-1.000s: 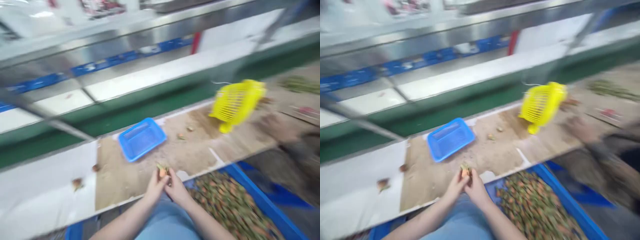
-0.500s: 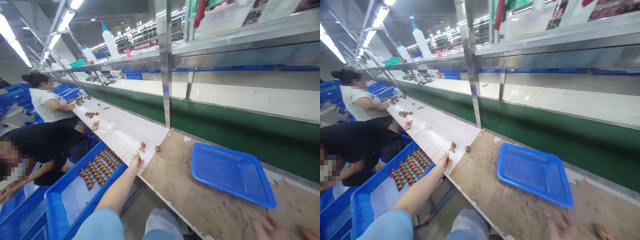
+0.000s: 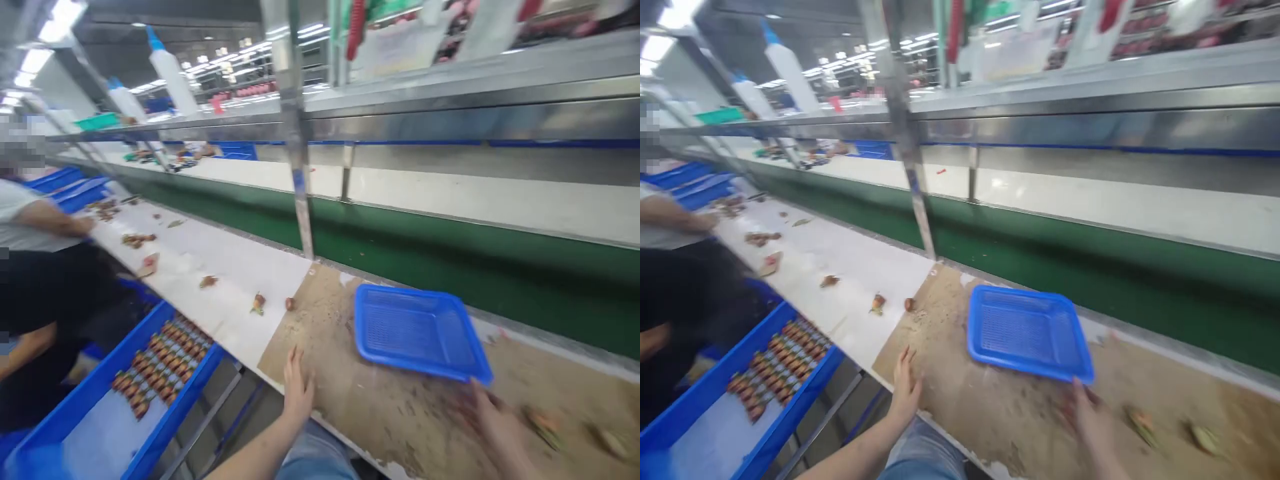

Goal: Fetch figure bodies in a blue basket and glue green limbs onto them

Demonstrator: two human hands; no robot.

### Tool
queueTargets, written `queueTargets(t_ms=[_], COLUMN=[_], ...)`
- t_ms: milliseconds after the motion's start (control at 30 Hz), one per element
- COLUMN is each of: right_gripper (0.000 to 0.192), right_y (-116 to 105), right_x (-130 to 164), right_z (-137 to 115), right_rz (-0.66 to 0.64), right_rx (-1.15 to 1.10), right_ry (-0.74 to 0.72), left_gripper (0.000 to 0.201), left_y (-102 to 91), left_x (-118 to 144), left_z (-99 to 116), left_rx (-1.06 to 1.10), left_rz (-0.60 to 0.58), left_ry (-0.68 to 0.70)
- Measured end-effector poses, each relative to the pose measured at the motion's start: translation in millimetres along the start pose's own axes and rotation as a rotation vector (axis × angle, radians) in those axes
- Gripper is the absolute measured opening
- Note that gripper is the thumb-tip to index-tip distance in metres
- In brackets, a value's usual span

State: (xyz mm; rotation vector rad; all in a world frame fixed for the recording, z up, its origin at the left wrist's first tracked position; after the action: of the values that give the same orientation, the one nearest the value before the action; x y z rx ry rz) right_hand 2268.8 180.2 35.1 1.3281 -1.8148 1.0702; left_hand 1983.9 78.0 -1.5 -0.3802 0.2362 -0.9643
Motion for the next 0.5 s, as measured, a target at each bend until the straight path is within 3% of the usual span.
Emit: queueTargets(t_ms=[167, 367, 500], right_gripper=[0.027, 0.021, 0.018], right_y=[-23, 3, -13], right_x=[0, 4, 20], right_z=[3, 12, 60], right_rz=[0.165, 0.140, 0.202], right_rx=[-0.237, -0.559, -0.785], right_ry=[0.120, 0.203, 0.180], left_gripper=[0.039, 0.070, 0.077], left_y=[34.8, 63.2, 104.2], left_x=[-43, -94, -92], left_z=[43, 73, 82], left_rx=[0.060, 0.085, 0.075], left_rz=[-0.187, -0.380, -0.584], left_ry=[0.187, 0.190, 0.263])
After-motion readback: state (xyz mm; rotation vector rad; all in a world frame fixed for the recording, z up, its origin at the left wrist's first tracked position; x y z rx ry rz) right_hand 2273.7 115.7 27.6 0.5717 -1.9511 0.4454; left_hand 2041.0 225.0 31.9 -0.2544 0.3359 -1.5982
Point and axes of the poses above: each hand's wrist, its own x-axis away from the middle knuckle, its own y-axis out of the palm, z = x × y, the point moved 6 cm from there along -x, towards the middle knuckle, and after that the axes turned 14 degrees about y, right-handed, at the moved point
